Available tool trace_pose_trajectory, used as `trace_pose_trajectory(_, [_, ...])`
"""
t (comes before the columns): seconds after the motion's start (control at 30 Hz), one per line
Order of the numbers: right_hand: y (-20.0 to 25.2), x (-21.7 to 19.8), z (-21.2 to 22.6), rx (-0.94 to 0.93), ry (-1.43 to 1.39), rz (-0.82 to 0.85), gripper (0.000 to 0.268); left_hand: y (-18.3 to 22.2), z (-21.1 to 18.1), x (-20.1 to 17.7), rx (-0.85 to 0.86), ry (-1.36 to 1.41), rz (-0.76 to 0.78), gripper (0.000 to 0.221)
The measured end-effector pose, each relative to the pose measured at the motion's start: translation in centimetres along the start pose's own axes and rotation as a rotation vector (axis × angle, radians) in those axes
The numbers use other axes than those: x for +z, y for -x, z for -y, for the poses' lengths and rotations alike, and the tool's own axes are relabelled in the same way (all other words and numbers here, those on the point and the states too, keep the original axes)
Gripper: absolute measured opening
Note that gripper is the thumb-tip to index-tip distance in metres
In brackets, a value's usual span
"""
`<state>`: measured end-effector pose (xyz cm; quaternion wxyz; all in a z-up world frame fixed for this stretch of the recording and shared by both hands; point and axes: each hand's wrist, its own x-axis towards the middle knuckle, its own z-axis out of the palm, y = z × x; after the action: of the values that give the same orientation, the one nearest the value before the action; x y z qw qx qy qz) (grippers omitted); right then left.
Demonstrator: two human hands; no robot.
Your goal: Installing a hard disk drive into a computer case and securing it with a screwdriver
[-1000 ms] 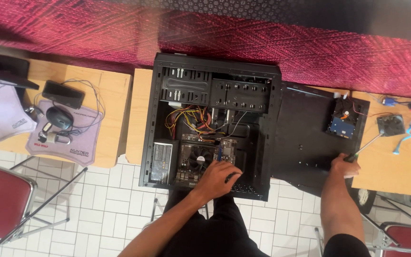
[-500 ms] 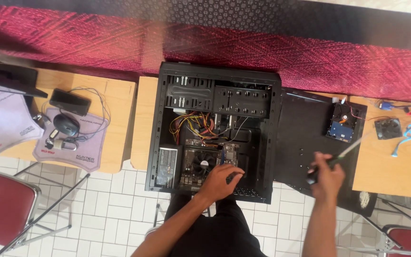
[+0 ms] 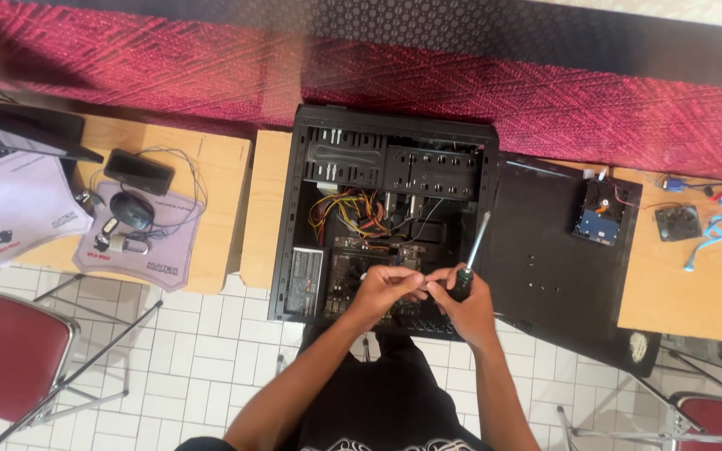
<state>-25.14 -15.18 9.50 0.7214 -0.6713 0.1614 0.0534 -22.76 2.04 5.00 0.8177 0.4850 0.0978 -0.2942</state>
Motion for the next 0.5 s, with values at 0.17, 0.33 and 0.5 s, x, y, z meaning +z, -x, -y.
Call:
trace_pose_trajectory(0.17, [0.3, 0.1, -0.2, -0.056, 0.09, 0.059, 0.032, 0.5, -0.5, -0.4, -0.05, -0.032, 0.055, 0.028])
trace_pose_trajectory(0.33, [0.6, 0.8, 0.8, -0.133, 0.182, 0.021, 0.032, 0.3, -0.9, -0.7, -0.063, -0.061, 0.044, 0.028])
trace_pose_trajectory(0.5, [1.1, 0.1, -0.3, -0.174, 0.299, -0.113, 0.036, -0.2, -1.7, -0.3, -0.024, -0.109, 0.062, 0.026])
